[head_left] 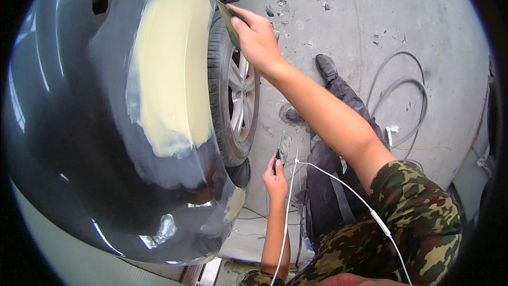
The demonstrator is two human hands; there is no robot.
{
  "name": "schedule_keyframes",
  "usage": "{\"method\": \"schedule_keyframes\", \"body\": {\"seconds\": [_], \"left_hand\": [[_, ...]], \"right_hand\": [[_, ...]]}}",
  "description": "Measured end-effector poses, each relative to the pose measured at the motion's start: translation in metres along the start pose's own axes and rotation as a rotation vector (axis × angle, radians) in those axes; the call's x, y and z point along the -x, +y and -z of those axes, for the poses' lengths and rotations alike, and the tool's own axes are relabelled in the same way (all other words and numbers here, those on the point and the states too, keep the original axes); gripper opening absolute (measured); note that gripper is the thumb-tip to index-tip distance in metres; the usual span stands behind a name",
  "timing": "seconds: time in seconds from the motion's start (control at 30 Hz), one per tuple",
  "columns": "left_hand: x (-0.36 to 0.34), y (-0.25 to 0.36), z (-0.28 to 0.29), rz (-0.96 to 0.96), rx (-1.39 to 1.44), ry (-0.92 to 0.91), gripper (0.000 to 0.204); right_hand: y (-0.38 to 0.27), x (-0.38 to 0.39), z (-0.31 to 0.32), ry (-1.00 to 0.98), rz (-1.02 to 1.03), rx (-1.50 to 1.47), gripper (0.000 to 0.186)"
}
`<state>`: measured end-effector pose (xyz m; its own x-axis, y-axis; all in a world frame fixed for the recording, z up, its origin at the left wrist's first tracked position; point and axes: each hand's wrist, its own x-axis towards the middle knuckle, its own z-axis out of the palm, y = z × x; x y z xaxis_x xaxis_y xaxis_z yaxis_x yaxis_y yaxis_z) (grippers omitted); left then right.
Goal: The person applies body filler to several spots on a dark gray car using a metal spreader. They work on the front fender, door, and hood, smoothing the filler into each area. The person periodically scrapes excess filler from the spreader and continues applying to additional spots.
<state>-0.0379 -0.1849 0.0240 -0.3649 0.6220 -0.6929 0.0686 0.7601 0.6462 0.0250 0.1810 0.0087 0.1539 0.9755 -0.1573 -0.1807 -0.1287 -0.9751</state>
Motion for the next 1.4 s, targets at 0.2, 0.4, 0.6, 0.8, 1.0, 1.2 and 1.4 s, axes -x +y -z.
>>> {"method": "schedule_keyframes", "body": {"seconds": [0.2, 0.4, 0.6, 0.8, 1.0, 1.2, 1.4], "left_hand": [[0.002, 0.002, -0.008, 0.000, 0.012, 0.005, 0.037], [0.007, 0.013, -0.014, 0.024, 0.026, 0.013, 0.036], [0.009, 0.010, -0.020, 0.044, 0.046, 0.007, 0.037], [0.010, 0.007, -0.025, 0.082, 0.061, -0.006, 0.037], [0.013, 0.008, -0.028, 0.081, 0.070, -0.011, 0.038], [0.012, 0.005, -0.021, 0.121, 0.064, -0.020, 0.037], [0.012, 0.005, -0.016, 0.094, 0.035, -0.015, 0.037]], "right_hand": [[0.016, -0.050, -0.025, 0.014, -0.158, -0.086, 0.039], [0.014, -0.061, -0.028, 0.049, -0.222, -0.064, 0.039], [0.001, -0.053, -0.022, -0.026, -0.157, -0.124, 0.040], [-0.012, -0.029, -0.015, -0.113, -0.125, -0.124, 0.043], [-0.018, -0.010, -0.011, -0.099, 0.059, -0.005, 0.044], [-0.024, 0.004, -0.015, -0.104, 0.149, 0.008, 0.043], [-0.030, 0.023, -0.021, -0.051, 0.207, -0.055, 0.040]]}}
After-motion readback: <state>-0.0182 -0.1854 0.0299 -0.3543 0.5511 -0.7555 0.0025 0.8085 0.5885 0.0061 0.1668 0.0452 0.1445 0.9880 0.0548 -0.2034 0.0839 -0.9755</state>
